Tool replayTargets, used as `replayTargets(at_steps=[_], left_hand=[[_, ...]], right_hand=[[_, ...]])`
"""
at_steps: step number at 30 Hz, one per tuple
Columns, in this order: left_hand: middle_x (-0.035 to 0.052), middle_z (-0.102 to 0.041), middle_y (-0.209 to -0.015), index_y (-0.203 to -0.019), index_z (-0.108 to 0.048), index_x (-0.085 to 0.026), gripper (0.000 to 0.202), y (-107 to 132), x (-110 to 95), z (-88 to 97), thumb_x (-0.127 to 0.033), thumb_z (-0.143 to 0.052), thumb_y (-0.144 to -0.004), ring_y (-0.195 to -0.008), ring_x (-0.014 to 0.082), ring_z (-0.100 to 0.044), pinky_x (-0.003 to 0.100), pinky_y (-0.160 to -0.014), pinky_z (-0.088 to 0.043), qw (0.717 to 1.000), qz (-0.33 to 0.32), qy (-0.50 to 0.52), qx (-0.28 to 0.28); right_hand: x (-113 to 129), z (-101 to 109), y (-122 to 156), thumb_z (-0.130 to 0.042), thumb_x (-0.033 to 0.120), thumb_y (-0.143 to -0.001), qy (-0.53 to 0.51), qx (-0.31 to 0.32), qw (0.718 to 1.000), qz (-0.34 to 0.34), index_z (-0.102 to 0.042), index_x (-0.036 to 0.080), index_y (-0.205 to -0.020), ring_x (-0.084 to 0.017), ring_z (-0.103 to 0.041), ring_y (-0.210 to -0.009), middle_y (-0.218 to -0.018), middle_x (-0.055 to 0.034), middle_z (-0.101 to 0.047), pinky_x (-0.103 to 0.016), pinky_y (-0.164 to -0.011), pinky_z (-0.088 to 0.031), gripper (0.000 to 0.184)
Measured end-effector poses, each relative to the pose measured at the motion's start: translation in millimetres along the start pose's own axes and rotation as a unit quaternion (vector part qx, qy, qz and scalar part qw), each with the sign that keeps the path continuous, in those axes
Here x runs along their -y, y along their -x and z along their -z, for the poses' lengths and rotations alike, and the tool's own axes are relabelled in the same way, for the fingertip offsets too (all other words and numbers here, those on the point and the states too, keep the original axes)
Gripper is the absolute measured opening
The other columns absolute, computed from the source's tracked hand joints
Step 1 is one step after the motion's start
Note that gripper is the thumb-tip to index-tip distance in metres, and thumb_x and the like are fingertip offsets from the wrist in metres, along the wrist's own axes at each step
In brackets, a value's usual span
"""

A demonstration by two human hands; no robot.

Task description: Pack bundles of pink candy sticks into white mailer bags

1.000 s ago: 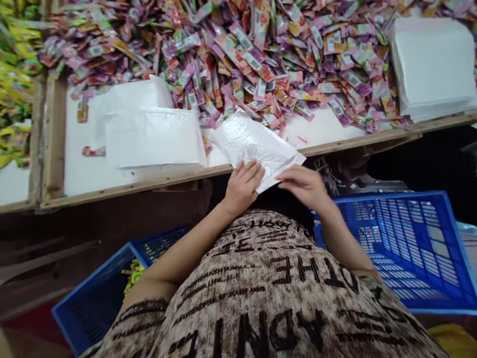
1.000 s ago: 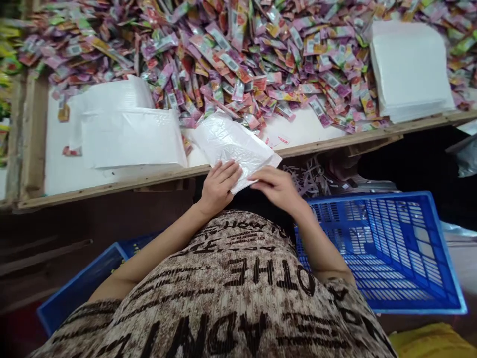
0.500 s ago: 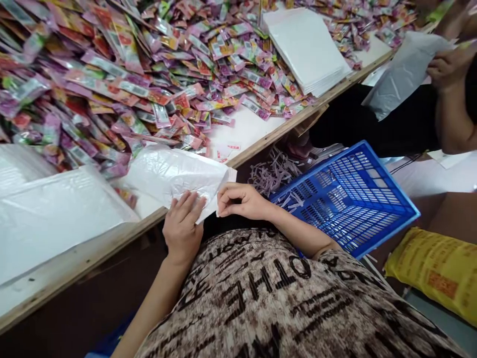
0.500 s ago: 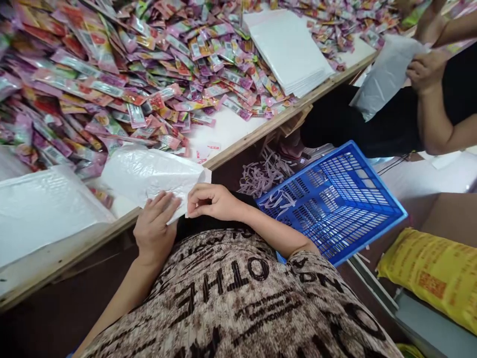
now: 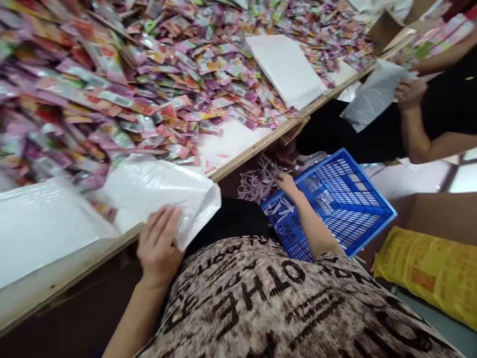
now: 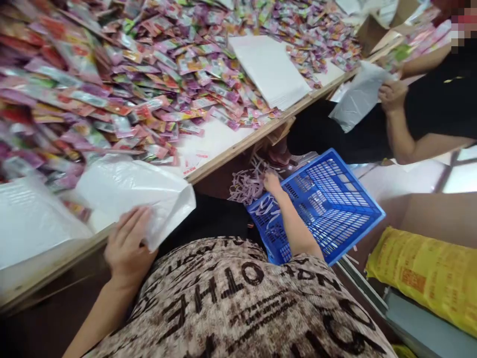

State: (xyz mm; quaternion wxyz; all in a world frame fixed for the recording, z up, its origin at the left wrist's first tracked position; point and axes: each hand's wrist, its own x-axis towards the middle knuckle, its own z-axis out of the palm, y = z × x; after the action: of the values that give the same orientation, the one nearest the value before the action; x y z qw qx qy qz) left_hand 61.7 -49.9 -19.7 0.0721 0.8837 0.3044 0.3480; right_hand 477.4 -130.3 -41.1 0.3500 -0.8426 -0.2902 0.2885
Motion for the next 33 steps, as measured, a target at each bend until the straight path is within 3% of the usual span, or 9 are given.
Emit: replayTargets(at_steps=[5, 8, 11, 14, 17, 20, 25, 30, 33], left_hand=[[0.0164, -0.058, -0.145, -0.150, -0.046, -0.020, 0.053, -4, -5, -4.8, -0.017, -0.051, -0.098, -0.143, 0.0291, -0.045, 0.056, -0.119, -0.037, 0.995, -0.048, 0.002, 0.083], [0.0148, -0.057, -0.146, -0.150, -0.044, -0.020, 0.051, -5, 2, -0.5, -0.015, -0.044, -0.100, -0.145, 0.0257, -0.042, 0.056, -0.120, -0.035, 0.993, -0.043, 0.032, 0.105], [0.0130, -0.063, -0.139, -0.145, -0.051, -0.019, 0.047, 1, 4, 7.4, -0.012, -0.044, -0.099, -0.139, 0.0223, -0.051, 0.050, -0.119, -0.041, 0.992, -0.035, 0.084, 0.092], [0.0104, -0.073, -0.125, -0.129, -0.066, -0.020, 0.038, 8, 2, 13.2, -0.014, -0.043, -0.099, -0.123, 0.0196, -0.065, 0.043, -0.113, -0.048, 0.986, 0.061, 0.149, 0.046], [0.0086, -0.078, -0.111, -0.113, -0.075, -0.021, 0.028, 10, -4, 16.7, -0.029, -0.053, -0.097, -0.109, 0.0224, -0.072, 0.043, -0.106, -0.053, 0.951, 0.230, 0.208, -0.005], [0.0086, -0.079, -0.103, -0.102, -0.079, -0.020, 0.026, 7, -13, 18.5, -0.039, -0.066, -0.089, -0.098, 0.0251, -0.074, 0.039, -0.094, -0.057, 0.893, 0.378, 0.229, -0.082], [0.0033, -0.075, -0.083, -0.090, -0.079, -0.018, 0.027, 1, -21, 18.2, -0.043, -0.070, -0.086, -0.078, 0.0195, -0.068, 0.030, -0.074, -0.053, 0.817, 0.485, 0.237, -0.203], [-0.0003, -0.064, -0.064, -0.078, -0.075, -0.016, 0.029, -9, -6, 22.5, -0.040, -0.064, -0.090, -0.062, 0.0137, -0.055, 0.026, -0.065, -0.043, 0.850, 0.484, 0.102, -0.181], [-0.0018, -0.054, -0.055, -0.064, -0.064, -0.017, 0.034, -16, 9, 23.5, -0.039, -0.062, -0.091, -0.056, 0.0117, -0.046, 0.026, -0.061, -0.036, 0.865, 0.483, 0.032, -0.132]], right_hand=[[51, -34, 20, -0.059, 0.034, -0.089, -0.049, 0.068, 0.987, 0.139, -0.072, 0.018, -0.089, -0.020, -0.068, -0.082, -0.088, -0.0084, -0.072, -0.035, -0.087, -0.054, 0.021], [126, -74, 27, -0.055, 0.051, -0.095, -0.161, 0.306, 0.887, 0.305, -0.074, 0.019, -0.098, -0.019, -0.070, -0.089, -0.093, -0.0077, -0.074, -0.033, -0.090, -0.055, 0.037], [185, -118, 25, -0.061, 0.068, -0.086, -0.123, 0.575, 0.767, 0.257, -0.072, 0.014, -0.083, -0.019, -0.071, -0.076, -0.078, -0.0096, -0.073, -0.032, -0.074, -0.059, 0.056], [203, -135, 8, -0.056, 0.081, -0.077, -0.089, 0.644, 0.743, 0.159, -0.072, 0.011, -0.083, -0.020, -0.071, -0.072, -0.077, -0.0126, -0.073, -0.034, -0.070, -0.058, 0.072], [199, -121, -4, -0.081, 0.069, -0.059, -0.071, 0.668, 0.714, 0.197, -0.074, 0.015, -0.105, -0.024, -0.070, -0.099, -0.107, -0.0130, -0.074, -0.038, -0.088, -0.055, 0.071], [189, -112, 3, -0.092, 0.046, -0.051, -0.029, 0.601, 0.748, 0.279, -0.074, 0.019, -0.103, -0.023, -0.065, -0.101, -0.106, -0.0070, -0.072, -0.032, -0.086, -0.050, 0.062], [178, -140, 23, -0.080, 0.048, -0.070, -0.080, 0.448, 0.851, 0.261, -0.058, 0.019, -0.075, -0.012, -0.048, -0.062, -0.066, 0.0043, -0.053, -0.025, -0.059, -0.036, 0.037], [175, -166, 32, -0.072, 0.047, -0.073, -0.086, 0.320, 0.905, 0.268, -0.038, 0.023, -0.063, -0.009, -0.027, -0.054, -0.056, 0.0083, -0.028, -0.025, -0.054, -0.021, 0.043], [177, -173, 37, -0.069, 0.040, -0.074, -0.035, 0.251, 0.923, 0.289, -0.040, 0.023, -0.063, -0.011, -0.033, -0.056, -0.057, 0.0072, -0.035, -0.026, -0.057, -0.025, 0.036]])
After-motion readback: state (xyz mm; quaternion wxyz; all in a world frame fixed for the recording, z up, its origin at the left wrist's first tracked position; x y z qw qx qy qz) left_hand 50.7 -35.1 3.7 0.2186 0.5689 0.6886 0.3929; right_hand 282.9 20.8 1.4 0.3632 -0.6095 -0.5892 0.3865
